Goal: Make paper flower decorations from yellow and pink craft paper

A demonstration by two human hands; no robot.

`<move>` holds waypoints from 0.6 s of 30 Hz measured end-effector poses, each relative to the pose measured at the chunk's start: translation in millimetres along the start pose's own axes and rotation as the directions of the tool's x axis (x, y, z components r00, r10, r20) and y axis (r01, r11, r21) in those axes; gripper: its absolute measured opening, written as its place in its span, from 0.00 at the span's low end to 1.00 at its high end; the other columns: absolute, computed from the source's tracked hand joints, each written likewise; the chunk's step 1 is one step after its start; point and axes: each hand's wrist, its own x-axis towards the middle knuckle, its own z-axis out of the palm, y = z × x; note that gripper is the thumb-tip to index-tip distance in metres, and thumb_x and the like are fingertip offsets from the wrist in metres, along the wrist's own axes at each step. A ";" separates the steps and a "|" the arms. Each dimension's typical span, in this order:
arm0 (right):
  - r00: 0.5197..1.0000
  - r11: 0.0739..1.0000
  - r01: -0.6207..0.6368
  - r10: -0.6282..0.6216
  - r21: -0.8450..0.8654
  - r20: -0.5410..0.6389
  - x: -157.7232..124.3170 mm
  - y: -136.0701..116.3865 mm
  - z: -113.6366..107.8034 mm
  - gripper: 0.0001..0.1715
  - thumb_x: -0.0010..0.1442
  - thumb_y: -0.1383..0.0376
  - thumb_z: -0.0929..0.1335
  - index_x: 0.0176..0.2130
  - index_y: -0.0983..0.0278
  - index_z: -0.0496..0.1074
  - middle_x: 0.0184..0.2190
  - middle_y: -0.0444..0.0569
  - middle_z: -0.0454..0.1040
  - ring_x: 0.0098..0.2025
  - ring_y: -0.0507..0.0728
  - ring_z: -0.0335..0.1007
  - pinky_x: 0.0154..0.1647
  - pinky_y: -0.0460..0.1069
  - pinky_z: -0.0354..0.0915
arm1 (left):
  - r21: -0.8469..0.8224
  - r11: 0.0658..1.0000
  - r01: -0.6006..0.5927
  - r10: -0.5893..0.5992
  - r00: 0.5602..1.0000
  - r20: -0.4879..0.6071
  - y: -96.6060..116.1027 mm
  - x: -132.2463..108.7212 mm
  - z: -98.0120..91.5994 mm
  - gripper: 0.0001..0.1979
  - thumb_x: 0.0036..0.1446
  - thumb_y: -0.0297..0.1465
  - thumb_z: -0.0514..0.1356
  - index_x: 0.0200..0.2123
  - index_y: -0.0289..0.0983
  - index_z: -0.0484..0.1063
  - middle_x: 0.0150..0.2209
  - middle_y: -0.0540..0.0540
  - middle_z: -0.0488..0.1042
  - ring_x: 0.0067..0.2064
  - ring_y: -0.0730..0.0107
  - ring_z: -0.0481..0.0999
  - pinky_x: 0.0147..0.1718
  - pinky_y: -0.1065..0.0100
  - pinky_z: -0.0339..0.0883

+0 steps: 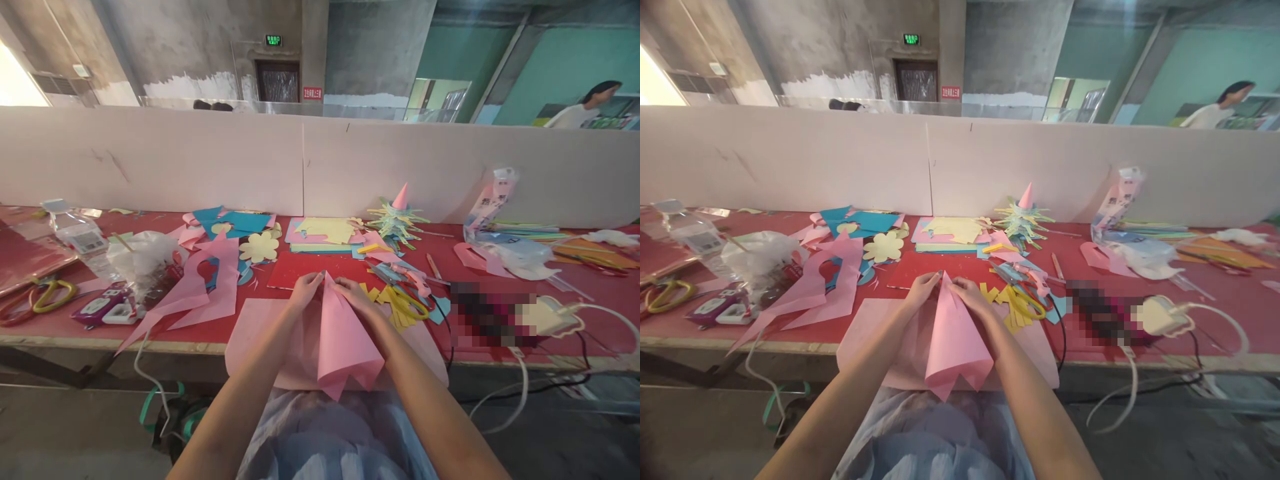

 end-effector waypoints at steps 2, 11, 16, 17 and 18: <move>0.999 1.000 0.005 -0.005 0.007 0.038 -0.7 -1.0 1.2 0.13 0.49 0.55 0.66 0.26 0.63 0.69 0.25 0.42 0.67 0.30 0.52 0.60 0.32 0.46 0.56 | 0.025 1.000 -0.014 0.015 0.999 -0.031 -1.7 2.3 0.1 0.20 0.51 0.48 0.54 0.22 0.36 0.66 0.16 0.52 0.65 0.18 0.73 0.65 0.18 0.72 0.57; 0.991 0.999 -0.038 0.034 0.028 0.127 -6.1 -7.6 4.9 0.15 0.49 0.54 0.67 0.27 0.64 0.68 0.25 0.41 0.66 0.28 0.51 0.60 0.30 0.46 0.55 | 0.090 0.995 -0.045 0.055 0.992 -0.109 -9.1 8.8 -4.8 0.17 0.48 0.43 0.57 0.18 0.36 0.63 0.18 0.54 0.60 0.22 0.76 0.60 0.21 0.73 0.52; 0.969 0.997 -0.070 0.057 0.046 0.241 -7.9 -7.8 3.1 0.17 0.49 0.52 0.68 0.29 0.65 0.69 0.27 0.42 0.67 0.28 0.51 0.61 0.30 0.46 0.56 | 0.073 0.997 -0.031 0.041 0.989 -0.141 -9.9 6.8 -5.6 0.17 0.50 0.43 0.55 0.20 0.36 0.63 0.19 0.53 0.61 0.23 0.75 0.61 0.22 0.73 0.53; 0.967 0.996 -0.073 0.059 0.049 0.248 -7.9 -7.1 2.9 0.17 0.49 0.53 0.68 0.30 0.65 0.69 0.27 0.42 0.67 0.28 0.51 0.62 0.30 0.46 0.56 | 0.067 0.997 -0.030 0.039 0.989 -0.144 -10.2 6.5 -5.6 0.17 0.50 0.43 0.54 0.20 0.36 0.63 0.20 0.53 0.61 0.23 0.75 0.61 0.22 0.73 0.53; 0.966 0.996 -0.070 0.056 0.049 0.251 -7.7 -6.2 2.7 0.17 0.49 0.53 0.68 0.30 0.65 0.68 0.27 0.42 0.67 0.28 0.51 0.62 0.30 0.46 0.57 | 0.062 0.998 -0.031 0.040 0.988 -0.146 -10.4 6.3 -5.6 0.16 0.50 0.43 0.54 0.20 0.36 0.62 0.20 0.53 0.61 0.23 0.75 0.61 0.22 0.73 0.54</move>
